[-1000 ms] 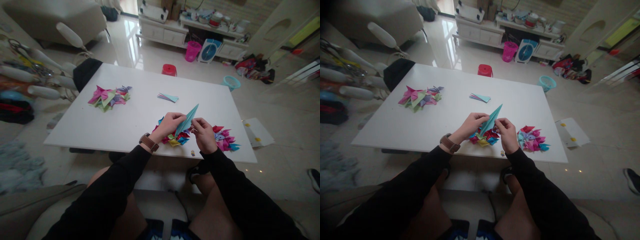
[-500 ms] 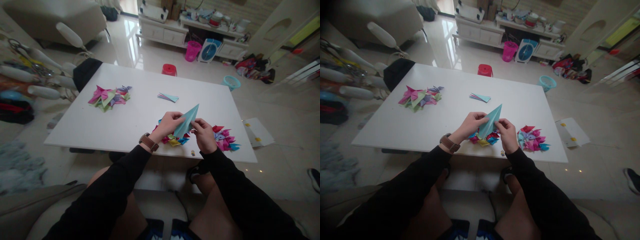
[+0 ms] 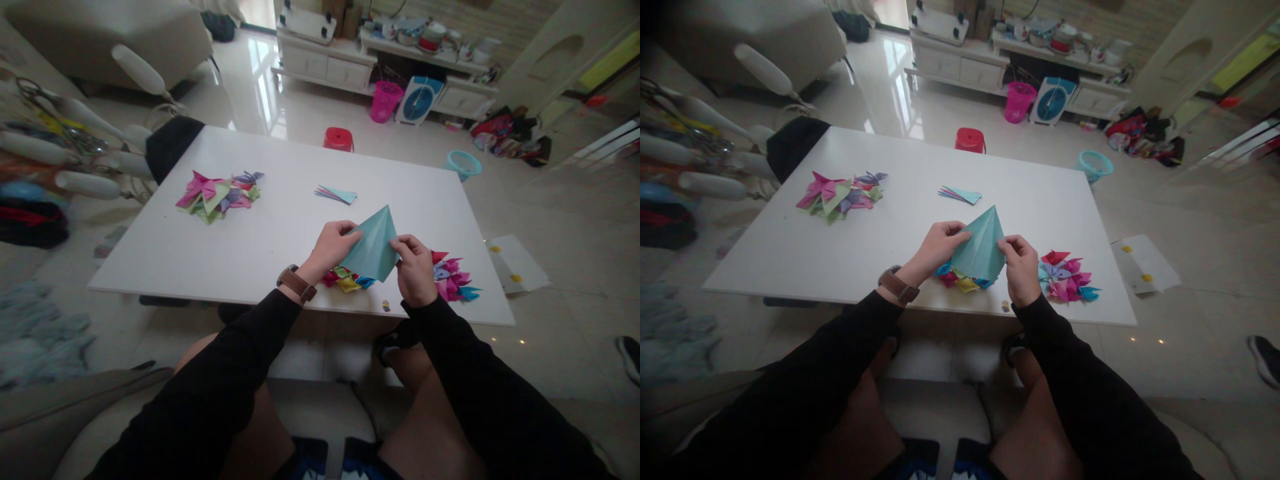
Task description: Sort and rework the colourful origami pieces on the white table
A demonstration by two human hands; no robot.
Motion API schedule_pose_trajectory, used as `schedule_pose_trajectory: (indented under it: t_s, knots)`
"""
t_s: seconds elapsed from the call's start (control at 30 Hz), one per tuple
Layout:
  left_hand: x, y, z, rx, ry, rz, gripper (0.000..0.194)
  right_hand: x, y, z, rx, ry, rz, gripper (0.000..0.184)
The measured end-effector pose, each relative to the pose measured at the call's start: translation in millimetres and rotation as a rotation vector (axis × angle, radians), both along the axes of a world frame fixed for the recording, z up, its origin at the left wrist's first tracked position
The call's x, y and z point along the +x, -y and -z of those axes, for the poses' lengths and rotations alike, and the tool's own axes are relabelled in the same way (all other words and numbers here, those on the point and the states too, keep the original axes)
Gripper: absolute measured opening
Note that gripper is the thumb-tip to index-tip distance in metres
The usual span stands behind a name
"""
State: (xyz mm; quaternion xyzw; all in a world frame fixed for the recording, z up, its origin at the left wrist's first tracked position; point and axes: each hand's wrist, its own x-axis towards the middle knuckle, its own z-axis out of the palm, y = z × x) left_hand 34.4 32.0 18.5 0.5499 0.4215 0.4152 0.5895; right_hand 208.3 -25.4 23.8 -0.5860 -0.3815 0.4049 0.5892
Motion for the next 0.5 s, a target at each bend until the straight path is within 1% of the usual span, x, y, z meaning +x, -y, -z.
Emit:
schedule_pose_trajectory:
  t_s: [0.13, 0.27, 0.4, 0.5]
  knots:
    - [-1.0, -1.1, 2.0, 0.006, -0.053, -0.048, 0.016, 0.9, -1.3, 2.1, 0.026, 0.006, 0.014, 0.024]
    - [-0.4, 0.6, 2.6, -0.022, -0.068, -0.041, 0.016, -2.1, 0.5, -1.9, -0.007, 0.0, -0.041, 0.025]
    - [0.5, 3.1, 2.7, -0.077, -0.009, 0.005, 0.017, -6.7, 3.3, -6.5, -0.058, -0.042, -0.125, 0.023]
    - [0.7, 5.1, 1.0, -0.095, 0.056, 0.077, 0.019, -8.1, 3.9, -3.8, -0.042, -0.018, -0.146, 0.023]
